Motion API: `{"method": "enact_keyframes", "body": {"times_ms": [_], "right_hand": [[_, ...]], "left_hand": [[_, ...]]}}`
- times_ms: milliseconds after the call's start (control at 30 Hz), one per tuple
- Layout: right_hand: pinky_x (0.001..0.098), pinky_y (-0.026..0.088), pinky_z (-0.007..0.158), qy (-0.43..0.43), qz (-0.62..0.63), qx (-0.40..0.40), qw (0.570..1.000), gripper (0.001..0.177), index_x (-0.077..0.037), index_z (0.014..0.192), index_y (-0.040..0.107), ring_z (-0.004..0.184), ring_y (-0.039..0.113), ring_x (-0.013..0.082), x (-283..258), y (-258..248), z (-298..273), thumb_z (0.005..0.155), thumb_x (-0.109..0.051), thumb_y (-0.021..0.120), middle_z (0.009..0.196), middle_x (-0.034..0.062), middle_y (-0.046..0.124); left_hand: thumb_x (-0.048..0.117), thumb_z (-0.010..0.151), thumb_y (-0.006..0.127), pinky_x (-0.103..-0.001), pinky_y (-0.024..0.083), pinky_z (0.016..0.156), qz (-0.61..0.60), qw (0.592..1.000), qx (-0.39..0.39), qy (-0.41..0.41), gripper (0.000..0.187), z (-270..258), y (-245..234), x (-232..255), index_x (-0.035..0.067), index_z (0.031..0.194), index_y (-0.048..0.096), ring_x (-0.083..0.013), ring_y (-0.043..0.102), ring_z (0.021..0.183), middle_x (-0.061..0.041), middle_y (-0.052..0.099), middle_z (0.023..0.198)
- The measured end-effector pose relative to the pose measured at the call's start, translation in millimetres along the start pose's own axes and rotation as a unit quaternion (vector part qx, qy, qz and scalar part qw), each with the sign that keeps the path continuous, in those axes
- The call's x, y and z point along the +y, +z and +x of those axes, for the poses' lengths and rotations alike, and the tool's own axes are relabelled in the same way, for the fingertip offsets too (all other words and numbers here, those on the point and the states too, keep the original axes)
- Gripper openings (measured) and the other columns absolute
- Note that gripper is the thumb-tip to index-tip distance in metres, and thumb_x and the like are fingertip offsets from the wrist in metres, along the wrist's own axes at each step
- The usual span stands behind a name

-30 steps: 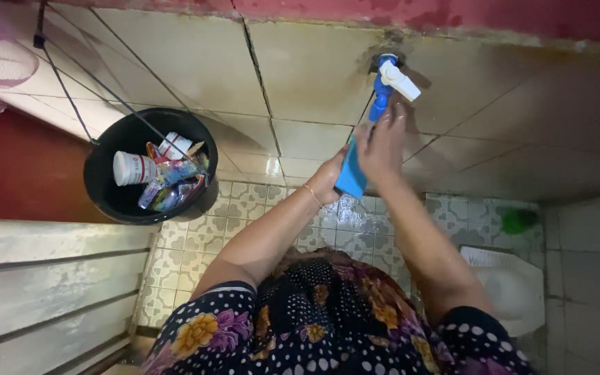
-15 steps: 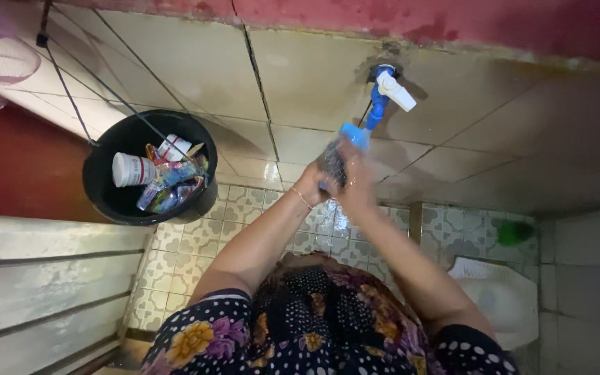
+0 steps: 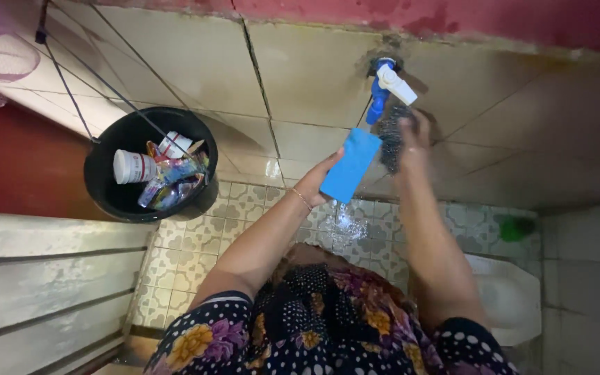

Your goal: Cleaning a plastic shelf and toothbrush holder under a tap in a bathroom.

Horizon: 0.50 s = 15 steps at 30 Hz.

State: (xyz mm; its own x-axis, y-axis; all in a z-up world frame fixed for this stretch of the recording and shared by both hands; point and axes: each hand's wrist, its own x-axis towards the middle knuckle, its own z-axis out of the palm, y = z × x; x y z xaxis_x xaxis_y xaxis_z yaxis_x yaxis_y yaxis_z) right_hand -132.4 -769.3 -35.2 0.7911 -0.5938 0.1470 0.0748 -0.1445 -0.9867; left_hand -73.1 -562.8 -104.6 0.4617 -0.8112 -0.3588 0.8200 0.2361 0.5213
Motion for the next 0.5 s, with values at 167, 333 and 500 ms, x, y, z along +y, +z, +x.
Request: {"method": "enact_keyframes", "body": {"times_ms": [167, 333, 500], "right_hand": [[0.0459, 0.056, 0.085, 0.179, 0.293, -0.033, 0.939, 0.057, -0.007, 0.138, 0.059, 0.101, 0.069, 0.0293, -36.3, -6.0, -26.7, 0.096, -0.042, 0.075, 0.121, 0.0159, 0.067], [0.0497, 0.052, 0.077, 0.079, -0.003, -0.04, 0.996, 0.062, -0.017, 0.138, 0.052, 0.091, 0.069, 0.0338, -70.5, 31.4, -67.6, 0.086, -0.038, 0.077, 0.114, 0.0209, 0.065], [0.0555, 0.04, 0.113, -0.193, -0.323, -0.03, 0.926, 0.049, -0.011, 0.138, 0.06, 0.136, 0.047, 0.0411, -12.2, 30.4, -33.3, 0.096, -0.031, 0.075, 0.148, 0.0202, 0.052]], "left_hand": [[0.043, 0.106, 0.044, -0.042, 0.06, 0.088, 0.051, 0.995, 0.079, -0.01, 0.049, 7.3, -2.1, 17.0, 0.009, 0.14, 0.053, -0.0216, 0.071, 0.102, -0.011, 0.07, 0.121], [0.045, 0.115, 0.036, -0.043, 0.061, 0.079, 0.033, 0.994, 0.077, 0.064, 0.053, 44.4, -40.3, -15.6, 0.0, 0.135, 0.054, -0.0258, 0.067, 0.083, -0.013, 0.065, 0.1], [0.038, 0.114, 0.034, -0.033, 0.056, 0.063, 0.151, 0.984, 0.071, 0.069, 0.046, 24.8, 10.0, -5.9, 0.007, 0.142, 0.053, -0.0152, 0.064, 0.074, -0.01, 0.063, 0.102]]}}
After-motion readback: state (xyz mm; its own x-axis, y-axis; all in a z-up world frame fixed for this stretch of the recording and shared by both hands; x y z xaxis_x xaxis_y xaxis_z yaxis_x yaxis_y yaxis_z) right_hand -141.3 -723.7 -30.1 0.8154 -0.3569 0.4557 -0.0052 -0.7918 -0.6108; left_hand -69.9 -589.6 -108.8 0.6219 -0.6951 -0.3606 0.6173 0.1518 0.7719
